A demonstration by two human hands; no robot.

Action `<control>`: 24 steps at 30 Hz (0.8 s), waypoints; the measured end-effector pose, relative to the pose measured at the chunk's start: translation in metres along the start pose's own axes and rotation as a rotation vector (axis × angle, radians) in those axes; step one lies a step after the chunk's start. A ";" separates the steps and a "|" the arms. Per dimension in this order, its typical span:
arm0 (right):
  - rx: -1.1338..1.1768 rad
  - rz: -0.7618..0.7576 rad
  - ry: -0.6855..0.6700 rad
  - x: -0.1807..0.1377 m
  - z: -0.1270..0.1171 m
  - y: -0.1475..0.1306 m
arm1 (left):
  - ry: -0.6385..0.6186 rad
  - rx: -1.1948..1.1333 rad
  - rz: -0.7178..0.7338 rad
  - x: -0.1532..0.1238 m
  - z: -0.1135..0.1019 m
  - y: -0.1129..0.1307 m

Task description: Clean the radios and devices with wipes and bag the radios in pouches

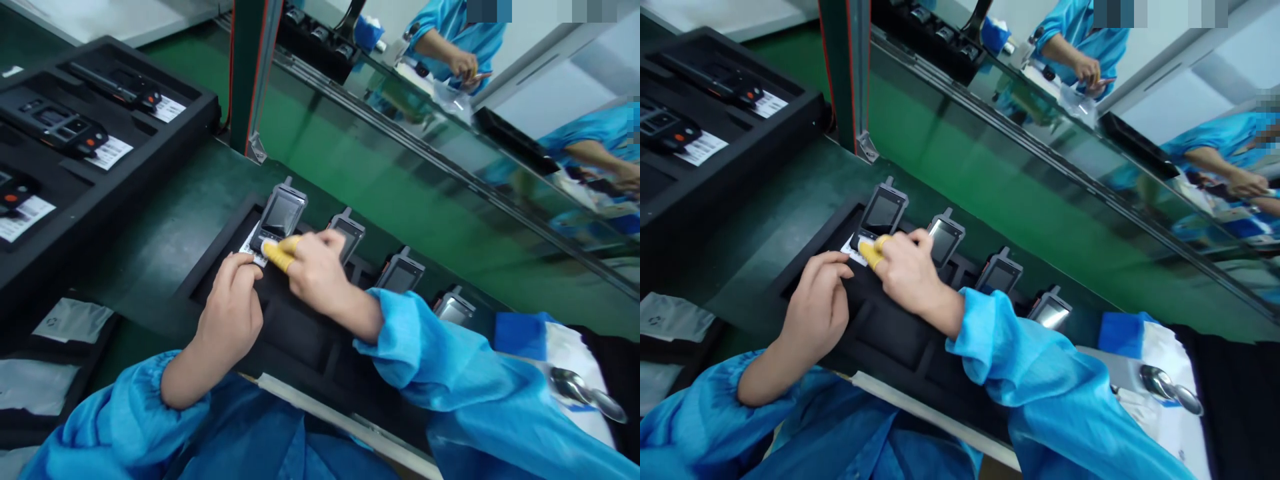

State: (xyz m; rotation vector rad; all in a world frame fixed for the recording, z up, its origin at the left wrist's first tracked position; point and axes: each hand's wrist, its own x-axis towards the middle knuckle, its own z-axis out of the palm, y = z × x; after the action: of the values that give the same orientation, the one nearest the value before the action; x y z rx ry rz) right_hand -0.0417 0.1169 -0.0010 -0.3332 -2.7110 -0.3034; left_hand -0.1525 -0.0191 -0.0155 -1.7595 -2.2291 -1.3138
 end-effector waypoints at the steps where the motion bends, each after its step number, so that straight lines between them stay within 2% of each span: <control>1: -0.024 0.065 0.009 0.005 0.002 0.009 | 0.015 -0.002 -0.016 0.000 -0.001 0.000; 3: -0.084 0.210 0.012 0.013 0.007 0.024 | 0.037 -0.003 -0.031 -0.002 -0.002 0.000; 5: -0.127 0.247 -0.001 0.013 0.011 0.026 | 0.054 -0.005 -0.036 -0.003 -0.002 0.000; 10: -0.113 -0.036 0.053 -0.008 0.008 -0.006 | 0.118 -0.048 -0.030 -0.005 -0.001 0.000; 13: -0.044 -0.090 0.058 -0.003 0.004 -0.009 | 0.141 -0.066 -0.037 -0.005 -0.001 -0.001; 15: -0.053 -0.025 0.048 0.010 0.006 0.000 | 0.146 -0.062 -0.036 -0.005 -0.001 -0.001; 17: -0.095 0.105 0.015 0.024 0.011 0.007 | 0.153 -0.054 -0.029 -0.005 -0.001 -0.003; 19: -0.094 0.162 -0.041 0.030 0.015 0.004 | 0.159 -0.040 -0.028 -0.006 0.000 -0.005; 24: 0.052 -0.105 -0.120 0.020 0.010 -0.030 | 0.181 -0.014 -0.037 -0.007 0.000 -0.008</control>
State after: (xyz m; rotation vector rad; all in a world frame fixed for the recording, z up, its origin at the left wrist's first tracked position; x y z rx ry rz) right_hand -0.0715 0.0948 -0.0062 -0.2006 -2.8542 -0.2484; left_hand -0.1566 -0.0245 -0.0235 -1.5411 -2.1692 -1.4362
